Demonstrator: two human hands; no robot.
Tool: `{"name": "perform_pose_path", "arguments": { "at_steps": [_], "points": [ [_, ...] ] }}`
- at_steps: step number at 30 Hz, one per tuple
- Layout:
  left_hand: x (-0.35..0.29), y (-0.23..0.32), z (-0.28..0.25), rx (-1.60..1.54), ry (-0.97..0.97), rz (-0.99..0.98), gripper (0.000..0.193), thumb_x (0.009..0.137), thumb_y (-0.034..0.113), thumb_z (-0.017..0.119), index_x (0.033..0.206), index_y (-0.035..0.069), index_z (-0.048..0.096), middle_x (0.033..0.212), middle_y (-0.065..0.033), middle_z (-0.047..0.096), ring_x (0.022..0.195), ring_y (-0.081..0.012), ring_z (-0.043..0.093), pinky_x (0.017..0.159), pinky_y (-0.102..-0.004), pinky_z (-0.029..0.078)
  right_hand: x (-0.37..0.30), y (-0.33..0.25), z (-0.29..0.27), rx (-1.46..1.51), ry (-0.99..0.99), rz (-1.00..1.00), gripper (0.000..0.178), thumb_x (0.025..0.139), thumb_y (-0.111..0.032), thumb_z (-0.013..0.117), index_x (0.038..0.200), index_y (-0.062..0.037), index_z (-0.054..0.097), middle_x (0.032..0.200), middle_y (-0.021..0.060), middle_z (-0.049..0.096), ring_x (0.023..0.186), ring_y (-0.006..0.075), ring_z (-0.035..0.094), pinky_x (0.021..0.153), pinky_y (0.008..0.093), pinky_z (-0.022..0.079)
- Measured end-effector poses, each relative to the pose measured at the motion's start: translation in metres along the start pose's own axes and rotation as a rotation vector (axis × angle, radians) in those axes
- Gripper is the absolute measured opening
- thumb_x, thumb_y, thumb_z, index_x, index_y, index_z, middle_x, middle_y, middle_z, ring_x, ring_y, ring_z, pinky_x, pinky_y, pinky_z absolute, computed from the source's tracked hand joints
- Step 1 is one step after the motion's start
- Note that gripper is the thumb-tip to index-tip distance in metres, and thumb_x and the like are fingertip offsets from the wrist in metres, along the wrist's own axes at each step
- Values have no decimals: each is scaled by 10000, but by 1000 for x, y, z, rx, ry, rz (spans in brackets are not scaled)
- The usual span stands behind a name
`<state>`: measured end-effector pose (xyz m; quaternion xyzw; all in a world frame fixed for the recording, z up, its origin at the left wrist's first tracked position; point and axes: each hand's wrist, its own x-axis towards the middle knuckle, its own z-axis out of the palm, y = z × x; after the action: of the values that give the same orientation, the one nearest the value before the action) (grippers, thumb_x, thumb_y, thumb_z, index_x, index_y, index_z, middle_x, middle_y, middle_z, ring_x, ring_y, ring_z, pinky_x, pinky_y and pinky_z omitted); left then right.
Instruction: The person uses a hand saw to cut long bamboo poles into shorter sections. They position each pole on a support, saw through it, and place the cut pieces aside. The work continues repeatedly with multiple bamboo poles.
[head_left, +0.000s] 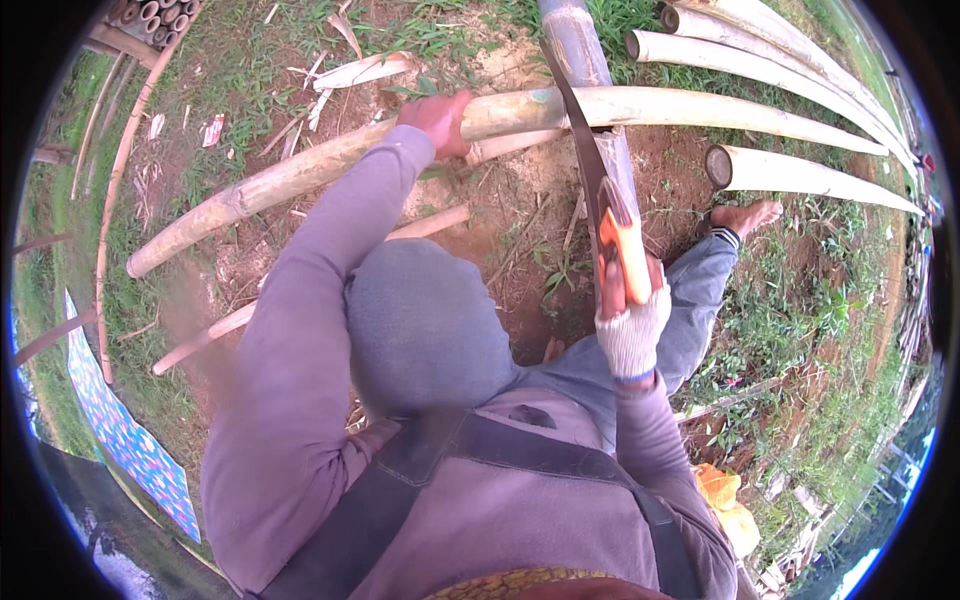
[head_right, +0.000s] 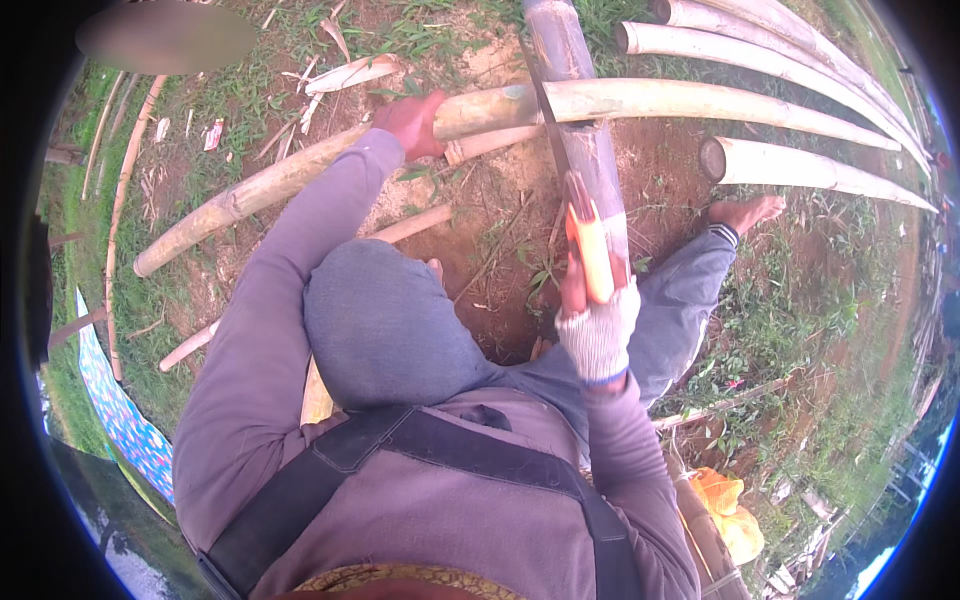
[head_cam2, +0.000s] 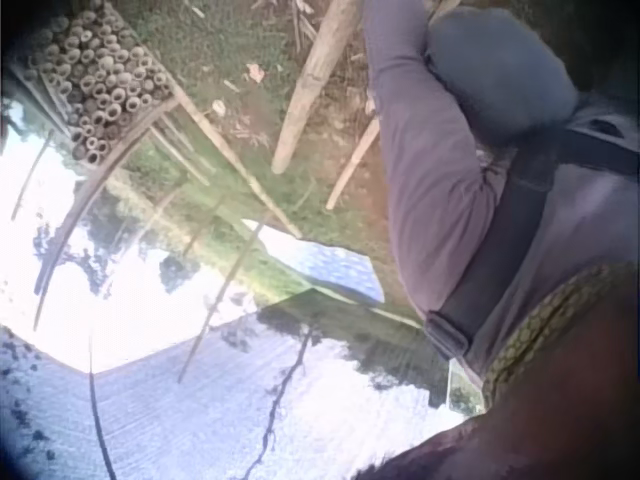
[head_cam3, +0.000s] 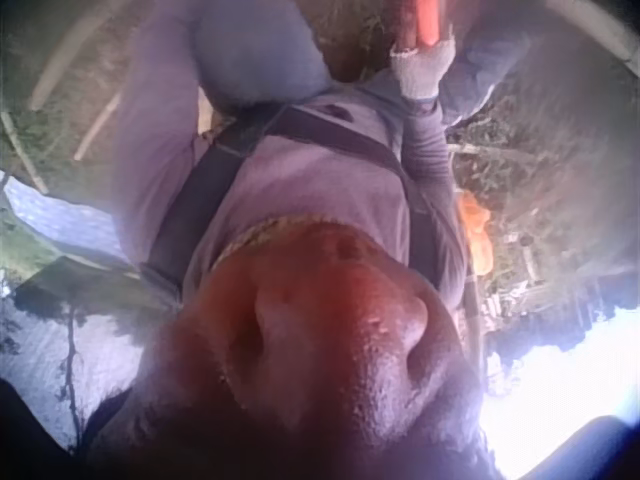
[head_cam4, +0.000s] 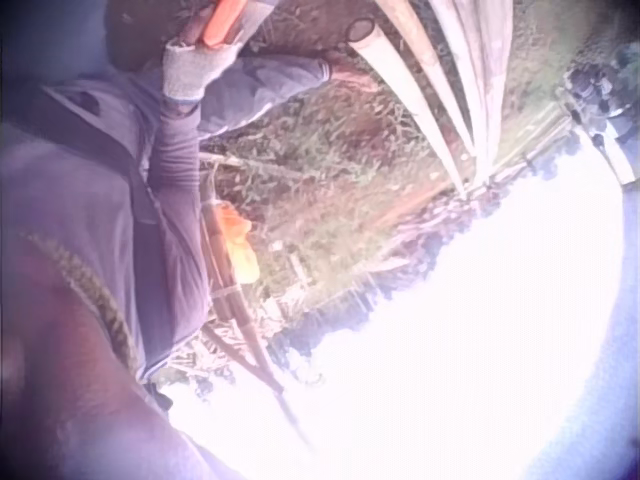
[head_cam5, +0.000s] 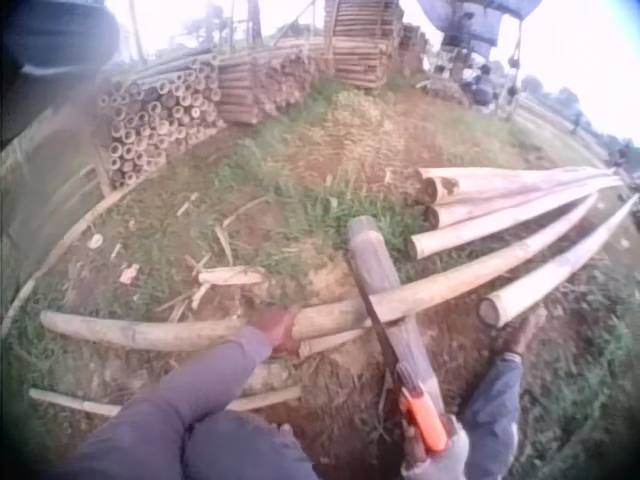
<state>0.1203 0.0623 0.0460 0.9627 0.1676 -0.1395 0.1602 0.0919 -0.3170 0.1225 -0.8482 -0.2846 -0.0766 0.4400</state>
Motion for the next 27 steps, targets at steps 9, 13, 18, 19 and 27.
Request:
{"name": "perform_pose_path", "arguments": {
  "at_steps": [9, 13, 18, 19, 27],
  "points": [
    [1, 3, 2, -28, 39, -12, 737, 780, 362, 908, 1389, 132, 565, 1151, -190, 765, 1105, -420, 741, 973, -546, 582, 85, 34, 64, -57, -55, -91, 194, 1066, -126, 640, 1206, 7, 657, 1077, 184, 746, 870, 306, 741, 701, 399, 567],
    [-1, 4, -8, -12, -26, -20, 838, 753, 362, 916, 1471, 143, 544, 1203, -202, 759, 1141, -430, 730, 986, -529, 586, 97, 20, 67, -86, -80, 105, 240, 1041, -165, 686, 1204, 12, 685, 1028, 204, 736, 872, 371, 725, 744, 423, 561],
    [-3, -13, -7, -59, -88, -94, 822, 746, 366, 926, 1453, 151, 566, 1193, -175, 774, 1132, -409, 738, 965, -528, 587, -63, 9, -33, 192, -174, 284, 243, 1075, -165, 629, 1137, 67, 596, 1037, 145, 692, 987, 208, 742, 937, 347, 632],
    [-2, -12, -5, -64, -73, -97, 808, 745, 368, 926, 1438, 149, 573, 1186, -172, 776, 1128, -405, 740, 962, -530, 587, -68, 12, -37, 137, -182, 260, 241, 1076, -166, 624, 1145, 64, 595, 1021, 146, 697, 969, 209, 738, 918, 367, 634],
    [7, -5, -2, -22, -35, -47, 835, 768, 367, 920, 1492, 164, 554, 1206, -164, 778, 1136, -392, 743, 975, -532, 588, 107, 8, 72, 104, -73, 69, 293, 1049, -218, 703, 1205, 30, 696, 986, 175, 755, 938, 278, 750, 829, 386, 589]
  ]
}}
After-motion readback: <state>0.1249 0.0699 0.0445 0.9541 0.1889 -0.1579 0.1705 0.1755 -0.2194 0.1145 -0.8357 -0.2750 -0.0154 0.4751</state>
